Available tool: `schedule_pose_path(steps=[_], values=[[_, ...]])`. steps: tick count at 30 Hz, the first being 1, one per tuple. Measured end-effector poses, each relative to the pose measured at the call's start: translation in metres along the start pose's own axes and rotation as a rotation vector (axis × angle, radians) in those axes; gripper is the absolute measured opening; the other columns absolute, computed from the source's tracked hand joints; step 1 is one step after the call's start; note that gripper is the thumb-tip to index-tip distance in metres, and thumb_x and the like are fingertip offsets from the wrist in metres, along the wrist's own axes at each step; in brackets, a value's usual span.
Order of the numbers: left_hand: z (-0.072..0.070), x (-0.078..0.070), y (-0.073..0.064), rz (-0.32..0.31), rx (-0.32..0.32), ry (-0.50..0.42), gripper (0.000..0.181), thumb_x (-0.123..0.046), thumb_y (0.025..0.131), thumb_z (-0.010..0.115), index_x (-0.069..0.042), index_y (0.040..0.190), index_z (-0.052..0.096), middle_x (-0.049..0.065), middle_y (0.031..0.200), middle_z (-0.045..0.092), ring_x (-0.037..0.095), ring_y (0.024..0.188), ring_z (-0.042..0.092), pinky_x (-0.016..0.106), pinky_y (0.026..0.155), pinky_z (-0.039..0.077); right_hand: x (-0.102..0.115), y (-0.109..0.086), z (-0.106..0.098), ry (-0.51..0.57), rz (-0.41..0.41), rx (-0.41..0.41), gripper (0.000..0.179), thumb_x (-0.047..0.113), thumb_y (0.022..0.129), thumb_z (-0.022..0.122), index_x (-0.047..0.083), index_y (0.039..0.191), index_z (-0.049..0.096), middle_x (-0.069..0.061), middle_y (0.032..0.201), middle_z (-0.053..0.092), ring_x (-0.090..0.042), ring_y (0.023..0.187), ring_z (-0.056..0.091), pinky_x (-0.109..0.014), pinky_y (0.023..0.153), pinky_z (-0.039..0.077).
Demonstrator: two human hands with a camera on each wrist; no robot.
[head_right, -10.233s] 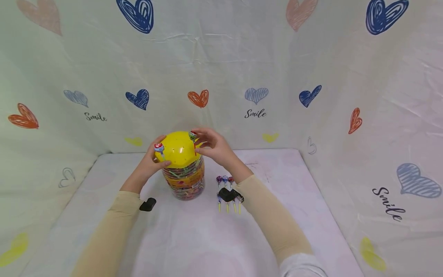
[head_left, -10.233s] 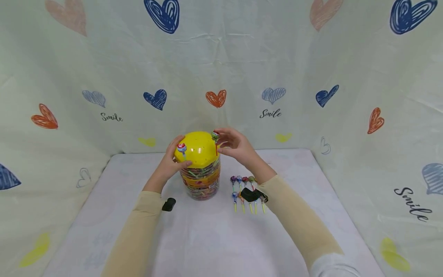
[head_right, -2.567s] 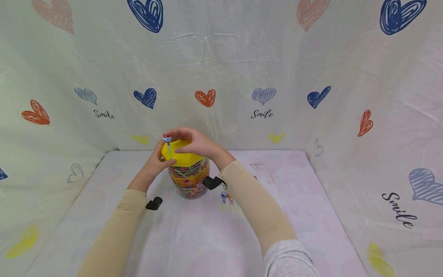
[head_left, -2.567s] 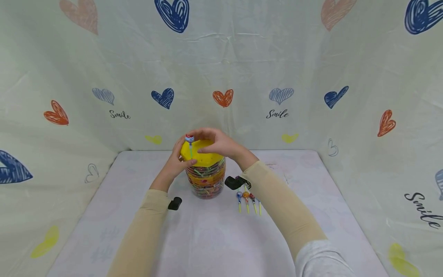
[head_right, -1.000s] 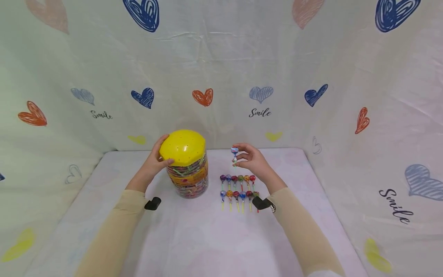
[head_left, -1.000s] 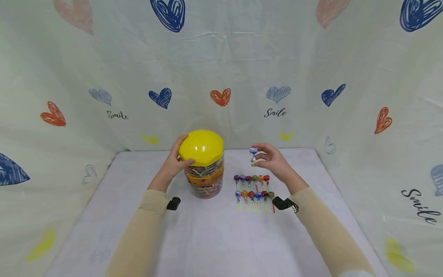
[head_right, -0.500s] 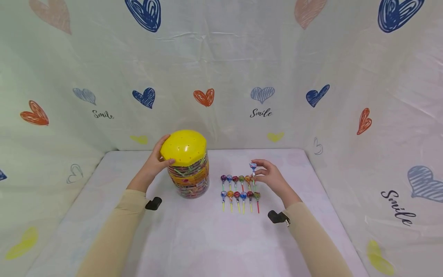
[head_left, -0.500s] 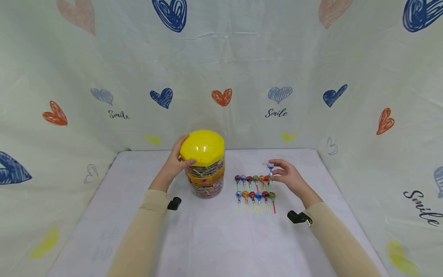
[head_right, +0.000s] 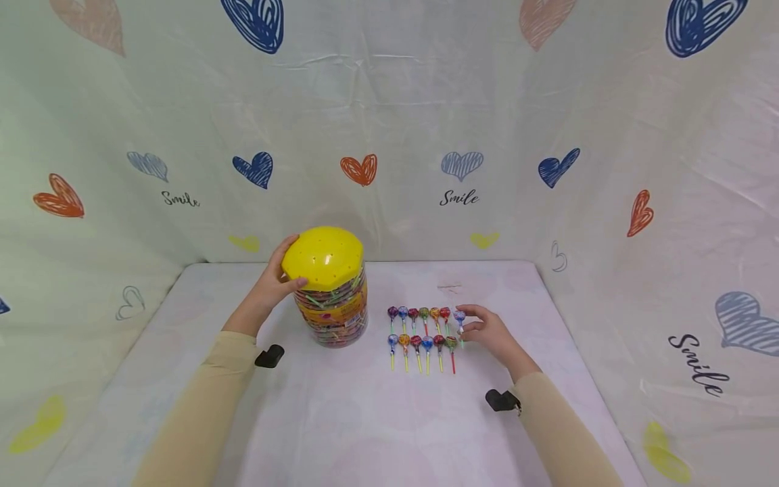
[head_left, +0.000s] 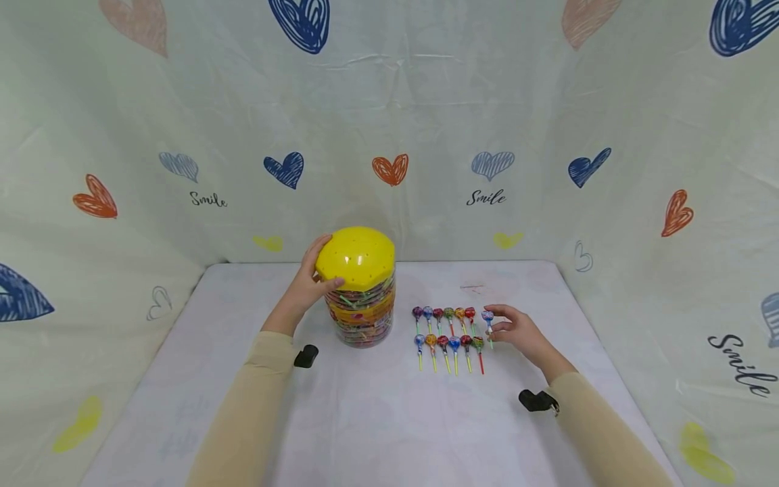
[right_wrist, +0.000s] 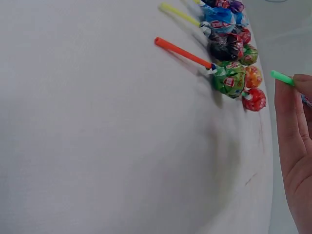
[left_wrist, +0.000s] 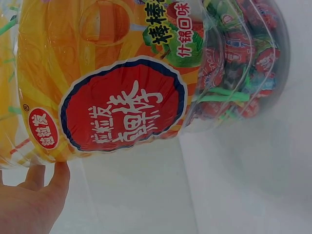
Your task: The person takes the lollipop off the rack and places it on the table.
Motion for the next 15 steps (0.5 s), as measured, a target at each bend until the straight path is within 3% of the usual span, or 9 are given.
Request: schedule_pose_path(steps=[8, 15], values=[[0.0, 0.001, 0.001, -0.002, 0.001, 0.0, 0.082, -0.024, 0.09, 0.071, -0.029, 0.155, 0.021, -0.004, 0.162, 0.003, 0.03, 0.146, 0.008, 0.063, 0.113, 0.015, -0.017, -0.003, -0.001, -0.084, 0.056, -0.024, 0.062, -0.006, 0.084, 0.069, 0.002, 0.141, 0.046, -0.023, 0.14, 0.043, -0.022, 0.094, 0.061, -0.027, 0.077, 0.055], [0.0, -0.001, 0.0, -0.008, -0.003, 0.004, 0.083, -0.025, 0.089, 0.071, -0.029, 0.155, 0.02, -0.004, 0.162, 0.002, 0.03, 0.146, 0.007, 0.063, 0.113, 0.015, -0.027, -0.002, 0.0, -0.096, 0.083, -0.031, 0.058, -0.014, 0.081, 0.066, -0.001, 0.136, 0.051, -0.022, 0.131, 0.048, -0.022, 0.087, 0.06, -0.029, 0.07, 0.055]])
Point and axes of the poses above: each hand's wrist, its own y-axis towards the middle knuckle, its own z-axis out of the palm, x = y × z, the point moved 2 cm from there along y, towards the middle knuckle
